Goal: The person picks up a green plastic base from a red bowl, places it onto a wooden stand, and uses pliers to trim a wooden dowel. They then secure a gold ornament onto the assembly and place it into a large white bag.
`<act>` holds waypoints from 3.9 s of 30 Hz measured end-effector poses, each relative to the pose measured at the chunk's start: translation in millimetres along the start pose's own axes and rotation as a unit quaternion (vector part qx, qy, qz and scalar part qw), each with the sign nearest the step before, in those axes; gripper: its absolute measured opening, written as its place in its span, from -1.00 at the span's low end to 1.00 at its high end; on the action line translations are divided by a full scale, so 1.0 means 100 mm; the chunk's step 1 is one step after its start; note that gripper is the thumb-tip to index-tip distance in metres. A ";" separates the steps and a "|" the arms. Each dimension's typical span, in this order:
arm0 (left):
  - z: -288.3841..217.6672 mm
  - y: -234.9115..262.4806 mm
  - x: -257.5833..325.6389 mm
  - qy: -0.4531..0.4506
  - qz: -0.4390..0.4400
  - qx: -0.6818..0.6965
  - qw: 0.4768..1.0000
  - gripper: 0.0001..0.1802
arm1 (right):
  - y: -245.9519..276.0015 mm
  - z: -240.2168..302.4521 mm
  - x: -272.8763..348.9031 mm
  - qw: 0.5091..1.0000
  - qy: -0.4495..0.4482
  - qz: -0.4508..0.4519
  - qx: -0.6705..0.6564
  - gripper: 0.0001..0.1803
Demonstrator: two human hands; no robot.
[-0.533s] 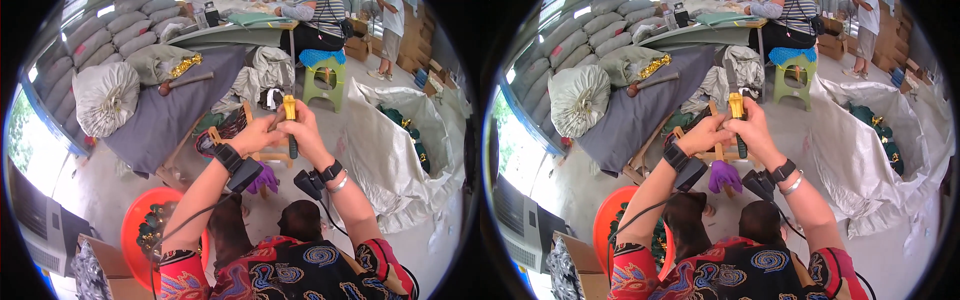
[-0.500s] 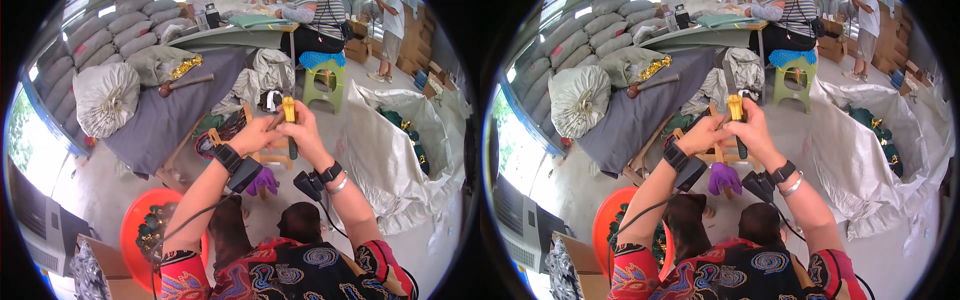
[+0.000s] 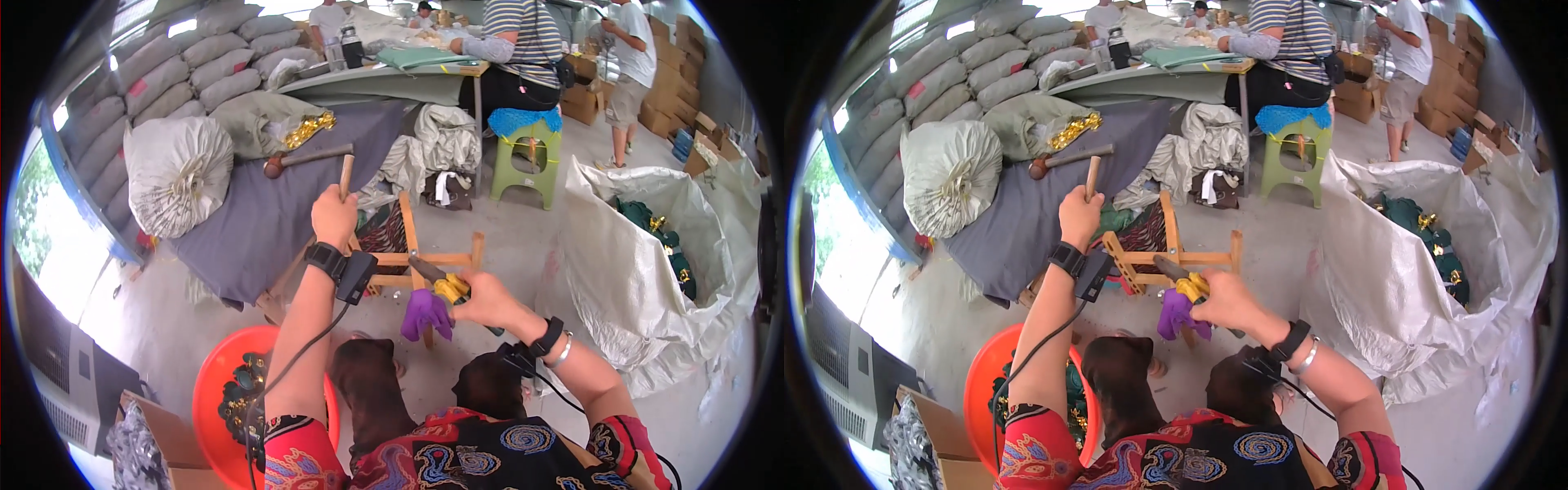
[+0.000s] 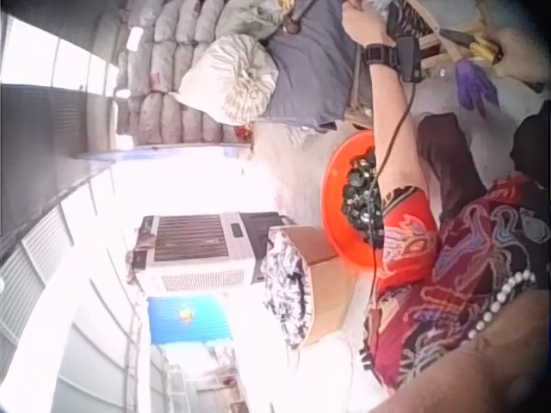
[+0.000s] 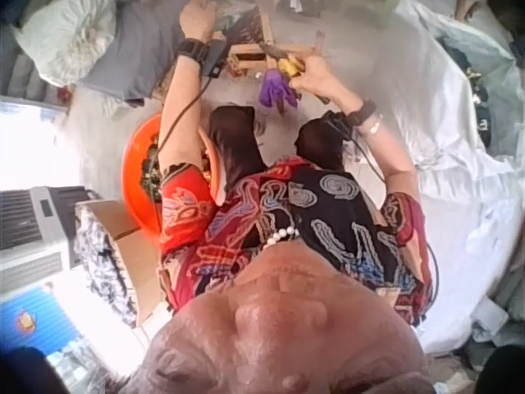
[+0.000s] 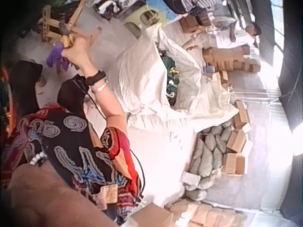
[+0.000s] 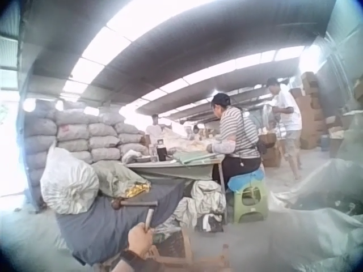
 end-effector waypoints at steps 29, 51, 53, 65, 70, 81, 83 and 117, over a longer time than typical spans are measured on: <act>2.02 1.25 0.16 0.083 -0.103 -0.167 0.977 -0.76 | -2.63 1.54 -3.41 0.917 0.270 0.187 0.227 -0.56; 0.56 1.21 -0.04 -0.020 -0.137 -0.229 0.964 -0.85 | -2.09 1.52 -0.83 0.589 -0.055 0.158 -0.791 -0.81; 0.49 1.28 -0.02 -0.011 -0.135 -0.206 0.969 -0.84 | -2.00 1.59 -0.77 0.599 -0.045 0.157 -0.784 -0.80; 0.18 1.14 0.04 0.232 0.027 0.678 0.697 -0.86 | -1.34 1.63 -0.71 0.776 0.051 0.115 -0.618 -0.74; 0.16 1.24 0.07 0.167 -0.046 0.718 0.674 -0.84 | -1.26 1.60 -0.68 0.811 0.067 0.116 -0.570 -0.69; 0.01 1.20 0.25 0.051 -0.188 0.517 0.833 -0.90 | -1.40 1.42 -0.41 0.759 0.020 0.149 -0.634 -0.60; 0.04 1.26 0.35 0.044 -0.210 0.411 0.886 -0.92 | -1.45 1.39 -0.42 0.761 0.004 0.161 -0.629 -0.59; 0.25 1.10 1.34 -0.082 0.049 0.196 0.976 -0.20 | -1.26 1.38 -0.54 0.862 0.166 0.114 -0.465 -0.61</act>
Point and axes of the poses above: each hand's wrist, its own x-axis away from the middle knuckle, its own y-axis out of the back of the hand, z = x × y, the point moved 3 cm from there along -x, towards the middle knuckle, and after that the axes turned 9 degrees about -x, right-handed, at the moved point
